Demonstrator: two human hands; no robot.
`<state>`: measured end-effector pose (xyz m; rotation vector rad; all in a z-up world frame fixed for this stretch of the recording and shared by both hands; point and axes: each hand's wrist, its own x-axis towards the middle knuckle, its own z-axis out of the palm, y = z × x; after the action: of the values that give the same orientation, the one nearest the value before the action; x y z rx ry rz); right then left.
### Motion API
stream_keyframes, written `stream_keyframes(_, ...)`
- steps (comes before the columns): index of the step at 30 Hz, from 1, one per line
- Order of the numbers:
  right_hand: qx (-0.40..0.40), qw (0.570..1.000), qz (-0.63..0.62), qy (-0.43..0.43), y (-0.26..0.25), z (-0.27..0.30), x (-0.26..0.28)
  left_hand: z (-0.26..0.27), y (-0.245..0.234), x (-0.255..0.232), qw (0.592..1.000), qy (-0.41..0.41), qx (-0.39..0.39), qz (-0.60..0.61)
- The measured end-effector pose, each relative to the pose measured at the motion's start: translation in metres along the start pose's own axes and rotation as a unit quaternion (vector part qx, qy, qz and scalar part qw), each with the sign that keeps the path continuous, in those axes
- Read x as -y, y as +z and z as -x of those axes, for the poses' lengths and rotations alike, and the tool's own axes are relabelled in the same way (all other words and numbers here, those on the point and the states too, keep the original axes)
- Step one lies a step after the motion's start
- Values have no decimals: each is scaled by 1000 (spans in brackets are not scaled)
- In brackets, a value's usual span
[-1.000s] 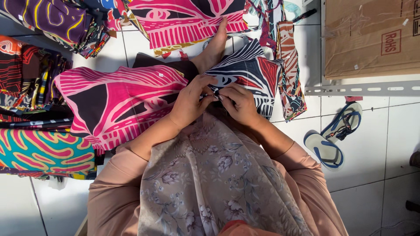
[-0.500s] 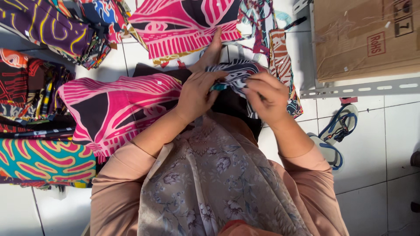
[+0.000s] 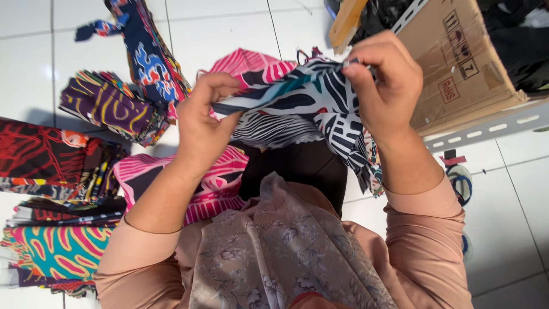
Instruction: The person sits on the floor and folds multiple colorful patterned fabric pieces one by one. They pick up each item, unfold it, smooth it out, and fold it into a compact shape before placing it into a growing stack.
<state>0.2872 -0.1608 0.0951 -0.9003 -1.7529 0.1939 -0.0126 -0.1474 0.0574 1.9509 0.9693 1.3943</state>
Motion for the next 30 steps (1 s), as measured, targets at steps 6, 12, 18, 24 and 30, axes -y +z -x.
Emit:
stream_keyframes(6,-11,987,-157,15,9,-43,-18,-31,-39,-28,987,104,5,-119)
stream_keyframes(12,7,985,-170,16,16,-49,-28,-41,-51,-26,994,3,108,-10)
stream_keyframes(18,25,971,-236,35,18,-56,-20,-51,-54,-44,986,-65,148,-28)
stream_keyframes(24,-37,989,-101,-97,10,-37,10,-48,-65,-92,922,247,29,-295)
stream_keyframes(30,7,998,-60,21,26,-22,11,-45,-73,-102,910,212,60,-351)
